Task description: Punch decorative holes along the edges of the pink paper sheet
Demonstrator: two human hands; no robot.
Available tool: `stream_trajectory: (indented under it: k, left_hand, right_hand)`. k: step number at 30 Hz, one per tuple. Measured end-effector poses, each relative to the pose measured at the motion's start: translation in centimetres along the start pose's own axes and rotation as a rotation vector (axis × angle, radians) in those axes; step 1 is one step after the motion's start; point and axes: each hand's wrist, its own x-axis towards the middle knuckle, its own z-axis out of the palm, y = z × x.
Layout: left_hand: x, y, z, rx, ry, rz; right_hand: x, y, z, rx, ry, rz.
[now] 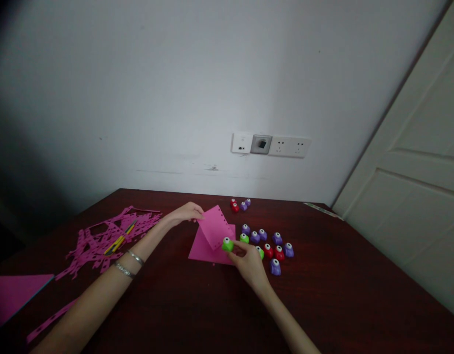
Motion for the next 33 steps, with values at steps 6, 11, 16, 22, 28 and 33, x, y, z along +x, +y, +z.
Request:
stream_trajectory:
  k: [6, 11, 16, 22, 28, 33]
  left_hand:
    - [-1.8, -1.3, 0.0, -0.204, 0.069, -0.128]
    - [-2.2, -2.8, 1.4, -0.347, 0.037, -0.203]
    - [-2.3, -3.9, 2.6, -0.440, -0.014, -0.207]
    - [-2.8, -2.9, 3.4, -0.522, -0.068, -0.200]
    - [-3.3, -2.5, 3.6, -0.547, -0.101, -0.173]
    - [-3.7, -2.0, 3.6, -0.550, -0.094, -0.189]
  right_hand:
    - [0.3, 0.7, -0.1, 0.065, -0.015, 0.018]
    - [0.0, 0.6, 0.2, 0.025, -0.005, 0.018]
    - [-0.4, 0.1, 0.3, -0.214, 0.026, -0.017]
    - [-0.4, 0.1, 0.1, -0.455, 0.105, -0.081]
    - [-0.2, -0.1, -0.6, -0.699, 0.207, -0.102]
    - [-0.2, -0.2, -0.9, -0.784, 0.221, -0.092]
